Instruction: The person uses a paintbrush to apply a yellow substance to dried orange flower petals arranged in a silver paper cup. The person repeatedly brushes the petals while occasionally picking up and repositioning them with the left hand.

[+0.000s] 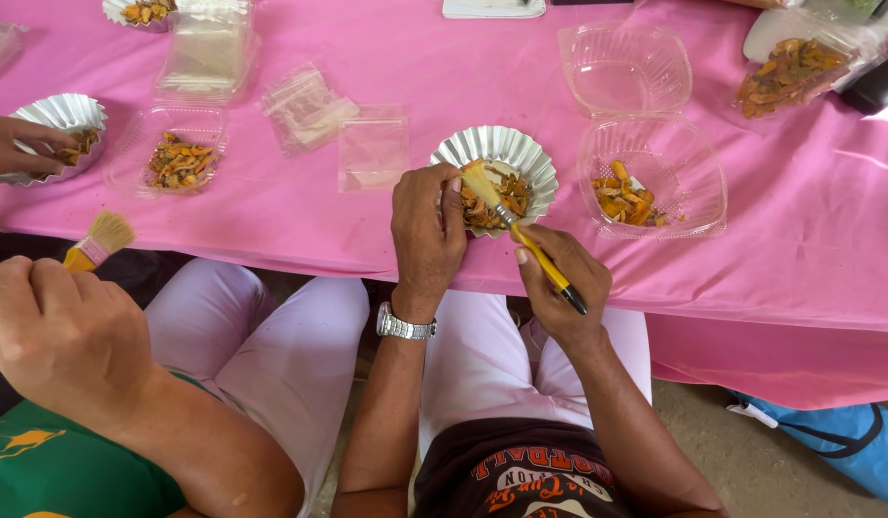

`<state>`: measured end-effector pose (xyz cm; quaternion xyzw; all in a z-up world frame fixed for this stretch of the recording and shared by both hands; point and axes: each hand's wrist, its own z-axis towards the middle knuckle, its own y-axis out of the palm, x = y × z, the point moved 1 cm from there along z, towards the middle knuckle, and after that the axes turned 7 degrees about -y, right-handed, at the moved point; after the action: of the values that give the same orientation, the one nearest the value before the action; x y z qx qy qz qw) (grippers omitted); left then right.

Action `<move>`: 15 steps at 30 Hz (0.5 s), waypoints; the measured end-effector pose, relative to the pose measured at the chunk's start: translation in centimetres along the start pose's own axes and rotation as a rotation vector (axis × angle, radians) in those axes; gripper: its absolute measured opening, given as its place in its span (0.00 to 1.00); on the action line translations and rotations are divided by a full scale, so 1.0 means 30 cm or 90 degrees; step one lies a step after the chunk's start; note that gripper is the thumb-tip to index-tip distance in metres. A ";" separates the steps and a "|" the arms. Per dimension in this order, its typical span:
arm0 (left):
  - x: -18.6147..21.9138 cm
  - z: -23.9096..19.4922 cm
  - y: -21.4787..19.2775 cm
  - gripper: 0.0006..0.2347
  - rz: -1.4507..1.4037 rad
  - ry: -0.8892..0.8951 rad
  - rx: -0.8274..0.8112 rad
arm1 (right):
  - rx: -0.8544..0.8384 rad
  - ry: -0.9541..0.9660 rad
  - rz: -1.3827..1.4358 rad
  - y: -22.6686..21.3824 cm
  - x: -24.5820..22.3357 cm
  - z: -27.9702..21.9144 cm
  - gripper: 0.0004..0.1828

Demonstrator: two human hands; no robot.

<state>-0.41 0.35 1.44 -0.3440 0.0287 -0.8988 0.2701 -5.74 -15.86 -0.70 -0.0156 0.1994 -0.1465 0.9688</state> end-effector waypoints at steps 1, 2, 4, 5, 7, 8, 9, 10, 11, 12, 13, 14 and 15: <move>0.001 -0.001 -0.001 0.04 -0.021 -0.006 0.004 | 0.010 0.007 -0.009 0.000 -0.003 0.002 0.10; 0.002 0.001 -0.002 0.04 -0.043 -0.010 0.009 | 0.020 0.012 -0.018 0.002 -0.004 0.005 0.11; -0.001 0.000 -0.006 0.04 -0.049 -0.012 0.017 | 0.026 0.014 -0.016 -0.003 -0.003 0.002 0.11; -0.003 0.000 -0.008 0.05 -0.056 -0.013 0.024 | 0.033 0.017 -0.016 -0.006 -0.002 0.000 0.12; -0.004 0.000 -0.008 0.04 -0.054 -0.013 0.026 | 0.032 0.011 -0.022 -0.004 -0.008 0.006 0.11; -0.005 0.002 -0.006 0.04 -0.053 -0.011 0.029 | 0.032 0.004 -0.028 -0.003 -0.009 0.010 0.11; -0.008 0.000 -0.004 0.04 -0.052 -0.010 0.026 | 0.034 0.005 -0.028 -0.004 -0.007 0.007 0.11; -0.010 -0.001 -0.002 0.04 -0.048 -0.013 0.027 | 0.036 0.009 -0.022 -0.005 -0.005 0.005 0.11; -0.012 -0.002 0.000 0.05 -0.043 -0.017 0.028 | 0.039 0.013 -0.015 -0.006 -0.003 0.002 0.11; -0.016 -0.004 0.002 0.05 -0.043 -0.015 0.025 | 0.042 0.014 -0.016 -0.006 -0.004 0.004 0.11; -0.019 -0.005 0.004 0.04 -0.037 -0.013 0.026 | 0.040 0.015 -0.017 -0.007 -0.005 0.005 0.11; -0.022 -0.008 0.006 0.04 -0.031 -0.011 0.028 | 0.037 0.017 -0.018 -0.008 -0.007 0.006 0.11; -0.020 -0.006 0.006 0.04 -0.032 -0.009 0.024 | 0.040 0.017 -0.019 -0.006 -0.004 0.002 0.11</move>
<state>-0.06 0.46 0.90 -0.3455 0.0011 -0.9034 0.2541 -5.88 -15.99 -0.58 0.0141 0.2076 -0.1675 0.9637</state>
